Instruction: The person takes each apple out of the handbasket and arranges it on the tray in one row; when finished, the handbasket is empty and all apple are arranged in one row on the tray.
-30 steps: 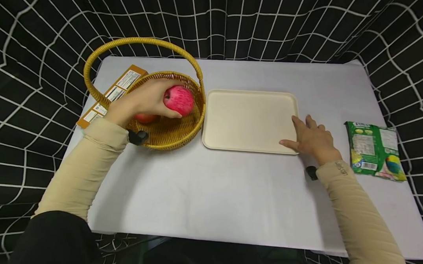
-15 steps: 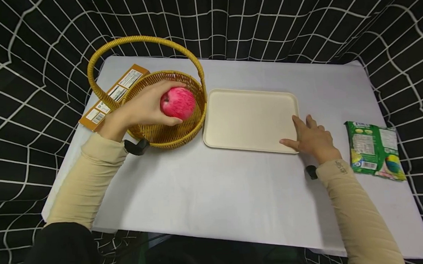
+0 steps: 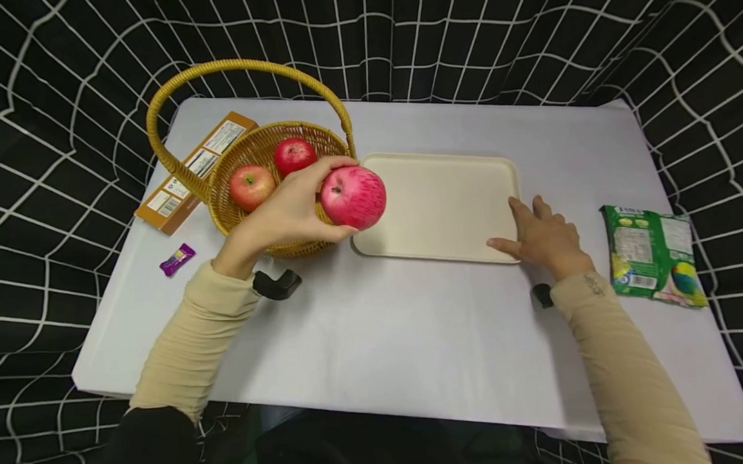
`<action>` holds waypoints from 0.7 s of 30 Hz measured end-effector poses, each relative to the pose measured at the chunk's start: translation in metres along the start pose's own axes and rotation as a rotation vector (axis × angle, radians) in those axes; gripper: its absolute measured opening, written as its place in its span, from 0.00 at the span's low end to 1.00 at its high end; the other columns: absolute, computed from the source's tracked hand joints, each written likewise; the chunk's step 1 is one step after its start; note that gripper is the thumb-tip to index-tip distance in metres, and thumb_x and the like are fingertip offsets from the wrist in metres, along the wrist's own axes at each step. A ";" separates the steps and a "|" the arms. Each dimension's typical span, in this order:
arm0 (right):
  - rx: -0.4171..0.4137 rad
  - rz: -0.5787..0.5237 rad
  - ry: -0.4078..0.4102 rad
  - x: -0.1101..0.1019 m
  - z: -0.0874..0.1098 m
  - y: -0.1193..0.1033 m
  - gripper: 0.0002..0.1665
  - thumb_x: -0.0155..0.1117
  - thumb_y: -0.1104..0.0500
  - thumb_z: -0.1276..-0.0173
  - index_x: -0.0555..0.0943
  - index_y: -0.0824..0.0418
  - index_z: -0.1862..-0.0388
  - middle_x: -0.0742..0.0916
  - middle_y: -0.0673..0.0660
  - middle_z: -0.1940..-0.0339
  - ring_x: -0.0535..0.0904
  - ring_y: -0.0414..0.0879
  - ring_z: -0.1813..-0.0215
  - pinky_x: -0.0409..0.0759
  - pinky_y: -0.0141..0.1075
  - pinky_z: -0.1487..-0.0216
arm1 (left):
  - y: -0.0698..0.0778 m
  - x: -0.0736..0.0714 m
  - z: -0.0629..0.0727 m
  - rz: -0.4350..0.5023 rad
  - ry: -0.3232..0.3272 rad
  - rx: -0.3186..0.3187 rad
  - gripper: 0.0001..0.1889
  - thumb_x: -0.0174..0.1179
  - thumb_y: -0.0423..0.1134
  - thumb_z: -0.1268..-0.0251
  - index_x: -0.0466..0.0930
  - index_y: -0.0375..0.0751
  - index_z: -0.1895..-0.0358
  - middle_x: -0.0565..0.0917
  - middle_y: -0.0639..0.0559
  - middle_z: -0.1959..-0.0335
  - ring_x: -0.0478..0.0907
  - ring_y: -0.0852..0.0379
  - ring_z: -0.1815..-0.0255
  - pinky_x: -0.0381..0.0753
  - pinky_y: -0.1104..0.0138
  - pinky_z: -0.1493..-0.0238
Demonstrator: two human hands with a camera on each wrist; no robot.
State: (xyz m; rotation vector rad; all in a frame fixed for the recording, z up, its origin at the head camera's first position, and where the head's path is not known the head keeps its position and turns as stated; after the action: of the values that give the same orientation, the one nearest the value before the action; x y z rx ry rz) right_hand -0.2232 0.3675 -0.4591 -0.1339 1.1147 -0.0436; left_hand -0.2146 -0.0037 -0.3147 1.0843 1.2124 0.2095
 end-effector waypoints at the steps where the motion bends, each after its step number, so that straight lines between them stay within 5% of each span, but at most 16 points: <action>1: -0.001 0.001 -0.001 0.000 0.000 0.000 0.70 0.54 0.18 0.36 0.40 0.60 0.14 0.48 0.85 0.20 0.59 0.93 0.33 0.63 0.82 0.39 | 0.003 0.005 -0.002 0.016 0.009 -0.001 0.45 0.77 0.44 0.50 0.66 0.44 0.26 0.77 0.49 0.31 0.75 0.52 0.32 0.81 0.57 0.32; 15: 0.009 0.020 0.003 -0.001 -0.003 0.002 0.70 0.55 0.19 0.36 0.42 0.60 0.14 0.50 0.85 0.20 0.62 0.92 0.33 0.66 0.81 0.39 | 0.014 0.070 -0.032 -0.015 0.152 -0.087 0.45 0.77 0.43 0.48 0.66 0.44 0.24 0.73 0.45 0.26 0.73 0.45 0.32 0.77 0.55 0.30; 21: 0.011 0.013 -0.003 -0.003 0.000 0.000 0.68 0.55 0.20 0.35 0.43 0.60 0.14 0.49 0.84 0.20 0.62 0.92 0.33 0.66 0.81 0.38 | 0.011 0.096 -0.053 -0.046 0.140 -0.120 0.46 0.77 0.44 0.48 0.65 0.44 0.23 0.72 0.44 0.25 0.73 0.43 0.34 0.77 0.56 0.31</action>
State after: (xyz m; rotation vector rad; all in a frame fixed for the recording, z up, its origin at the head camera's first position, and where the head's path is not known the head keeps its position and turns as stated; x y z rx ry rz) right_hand -0.2240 0.3680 -0.4566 -0.1170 1.1123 -0.0374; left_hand -0.2158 0.0932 -0.3658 0.9486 1.3309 0.3228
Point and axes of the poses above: each hand's wrist, its own z-axis away from the middle knuckle, its own x-axis out of the palm, y = z × x, the point moved 8 cm from there along -z, towards the middle knuckle
